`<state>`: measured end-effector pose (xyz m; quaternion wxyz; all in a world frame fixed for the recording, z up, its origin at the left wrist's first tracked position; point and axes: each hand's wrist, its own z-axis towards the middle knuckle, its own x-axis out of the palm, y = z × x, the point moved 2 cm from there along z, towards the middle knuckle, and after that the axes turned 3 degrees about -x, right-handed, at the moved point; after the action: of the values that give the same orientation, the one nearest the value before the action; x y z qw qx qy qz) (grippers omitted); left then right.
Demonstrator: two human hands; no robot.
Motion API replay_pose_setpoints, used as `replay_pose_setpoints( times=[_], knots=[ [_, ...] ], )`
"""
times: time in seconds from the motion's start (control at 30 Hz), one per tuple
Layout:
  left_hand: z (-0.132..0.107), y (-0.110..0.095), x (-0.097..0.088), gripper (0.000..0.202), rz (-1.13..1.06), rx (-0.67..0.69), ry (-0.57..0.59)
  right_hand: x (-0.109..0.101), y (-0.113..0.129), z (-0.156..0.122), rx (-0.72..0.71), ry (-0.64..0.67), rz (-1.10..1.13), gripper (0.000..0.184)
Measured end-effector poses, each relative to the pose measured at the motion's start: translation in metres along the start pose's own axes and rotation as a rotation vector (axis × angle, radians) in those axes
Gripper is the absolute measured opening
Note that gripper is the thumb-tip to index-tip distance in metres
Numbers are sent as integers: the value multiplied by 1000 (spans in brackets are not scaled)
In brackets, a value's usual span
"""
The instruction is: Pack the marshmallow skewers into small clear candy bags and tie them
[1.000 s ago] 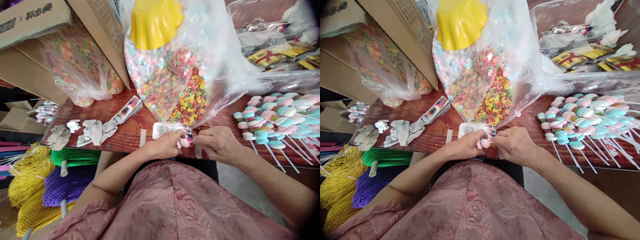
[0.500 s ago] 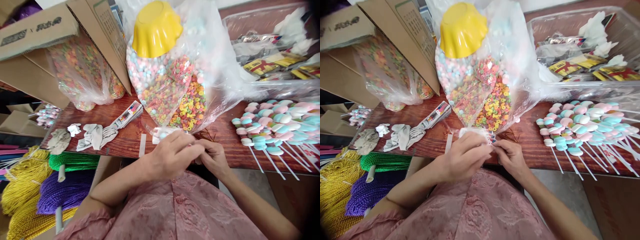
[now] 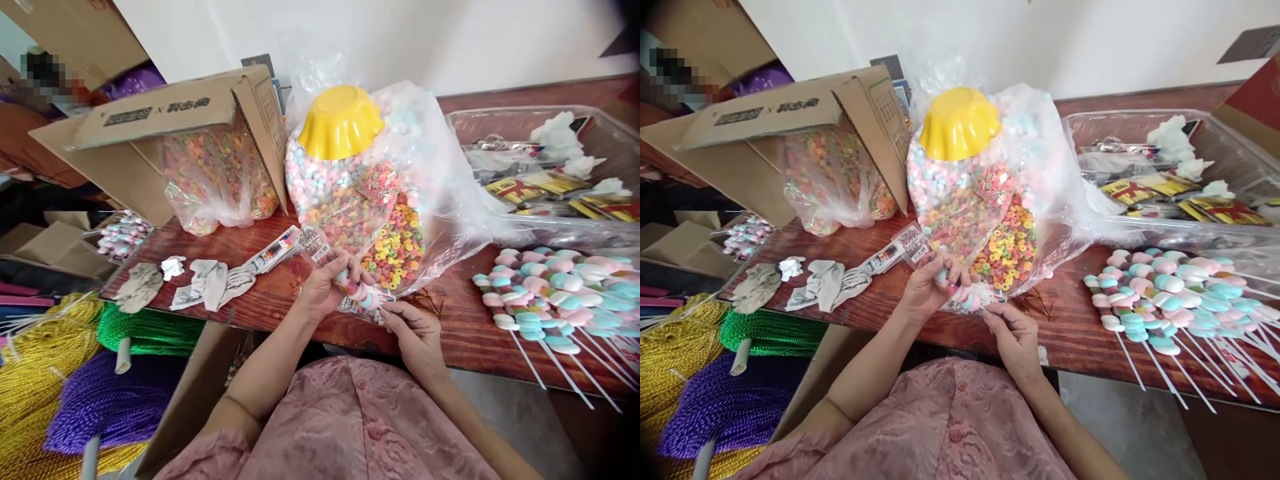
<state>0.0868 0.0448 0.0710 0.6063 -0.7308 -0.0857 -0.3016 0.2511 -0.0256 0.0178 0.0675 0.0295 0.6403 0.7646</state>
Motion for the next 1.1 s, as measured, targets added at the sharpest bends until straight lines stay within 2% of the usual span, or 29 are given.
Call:
replay_pose_setpoints(
  times=[0.1, 0.2, 0.27, 0.33, 0.43, 0.5, 0.6, 0.7, 0.77, 0.83, 0.9, 1.0, 1.1],
  knots=[
    [1, 9, 1, 47, -40, -18, -85, -3, 6, 2, -220, -86, -221, 12],
    [-2, 19, -1, 51, -58, 3, -224, -3, 6, 5, -458, -65, -470, 12],
    [-3, 22, 1, 55, -38, 27, -227, 0, 4, 6, -508, -38, -516, 13],
    [-5, 21, 4, 56, -15, 78, -203, 5, 3, 9, -415, -6, -417, 12],
    [-6, 16, 6, 59, 0, 159, -193, 17, 1, 13, -87, 119, -122, 15],
    [-6, 15, 5, 63, 27, 153, -189, 25, 1, 14, 107, 230, 77, 20],
    [-4, 18, 0, 66, 92, 87, -194, 31, 1, 18, 238, 322, 295, 22],
    [-3, 26, -6, 67, 102, -6, -205, 28, -1, 22, 184, 271, 305, 18],
    [-3, 31, -7, 66, 69, -55, -205, 24, -1, 24, 35, 199, 140, 15],
    [-3, 35, -3, 65, 30, -50, -198, 22, -1, 26, -136, 174, -73, 11],
    [-4, 36, 2, 64, 6, -1, -197, 26, -2, 26, -203, 179, -168, 12],
    [-4, 35, 8, 64, -9, 74, -188, 33, -4, 27, -47, 149, -7, 16],
    [-4, 29, 4, 57, 1, 64, -108, 36, -2, 26, 59, 113, 128, 20]
  ],
)
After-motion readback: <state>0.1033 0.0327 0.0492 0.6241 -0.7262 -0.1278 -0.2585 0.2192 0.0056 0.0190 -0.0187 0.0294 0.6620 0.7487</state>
